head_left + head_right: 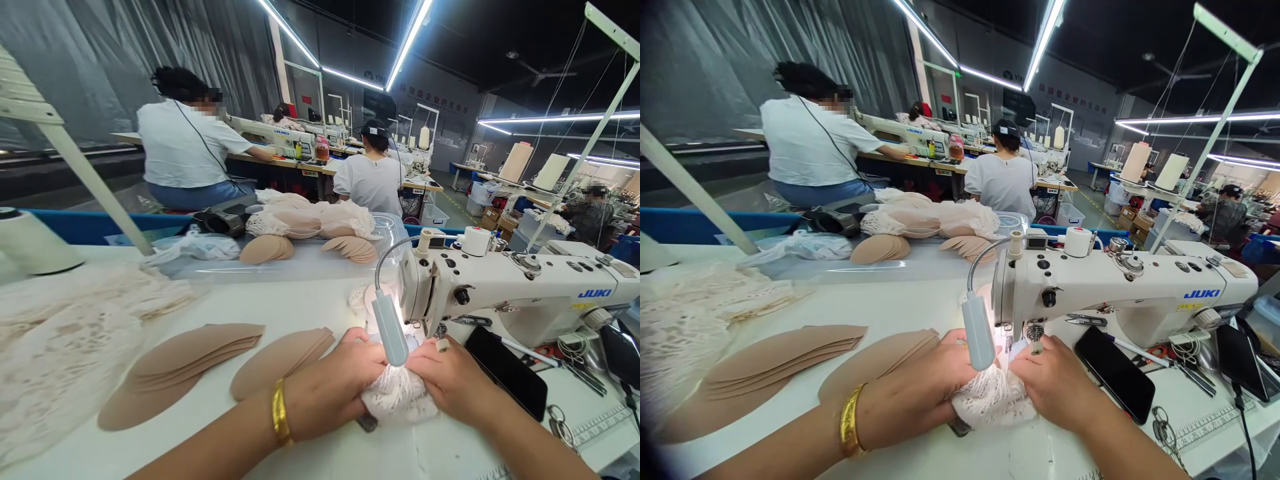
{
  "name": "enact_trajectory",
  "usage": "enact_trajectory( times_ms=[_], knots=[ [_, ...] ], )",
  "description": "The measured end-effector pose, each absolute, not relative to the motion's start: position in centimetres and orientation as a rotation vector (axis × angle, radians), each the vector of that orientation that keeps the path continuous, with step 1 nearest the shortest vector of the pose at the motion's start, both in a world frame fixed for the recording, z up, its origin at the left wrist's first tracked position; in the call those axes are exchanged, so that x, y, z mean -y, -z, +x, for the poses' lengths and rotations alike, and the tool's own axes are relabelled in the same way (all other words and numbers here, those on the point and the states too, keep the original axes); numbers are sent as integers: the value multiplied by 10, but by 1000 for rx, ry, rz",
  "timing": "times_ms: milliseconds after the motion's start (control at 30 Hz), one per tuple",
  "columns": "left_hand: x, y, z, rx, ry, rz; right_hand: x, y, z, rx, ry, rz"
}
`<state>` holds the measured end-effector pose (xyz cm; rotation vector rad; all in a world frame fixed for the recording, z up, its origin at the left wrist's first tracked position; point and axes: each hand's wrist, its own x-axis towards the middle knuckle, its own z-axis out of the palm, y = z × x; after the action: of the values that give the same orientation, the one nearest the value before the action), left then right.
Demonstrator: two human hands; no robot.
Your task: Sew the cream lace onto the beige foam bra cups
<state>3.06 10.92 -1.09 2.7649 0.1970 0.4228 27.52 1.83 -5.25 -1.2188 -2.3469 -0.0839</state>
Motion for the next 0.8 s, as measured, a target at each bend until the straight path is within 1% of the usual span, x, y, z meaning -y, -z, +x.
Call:
enact_trajectory(
  times_ms=[167, 333, 633, 800],
  knots=[
    [-105, 17, 27, -118, -555, 2873, -6, 38, 270, 2372, -85, -1036],
    [-101, 22, 28, -34, -687, 2931, 2, 30, 263, 2478, -145, -884],
    [-110, 28, 33, -75, -755, 3016, -1, 33, 267, 2454, -75, -1034],
    [-110, 35, 38, -181, -762, 3071, -3, 39, 269, 2413, -47, -1138]
  ],
)
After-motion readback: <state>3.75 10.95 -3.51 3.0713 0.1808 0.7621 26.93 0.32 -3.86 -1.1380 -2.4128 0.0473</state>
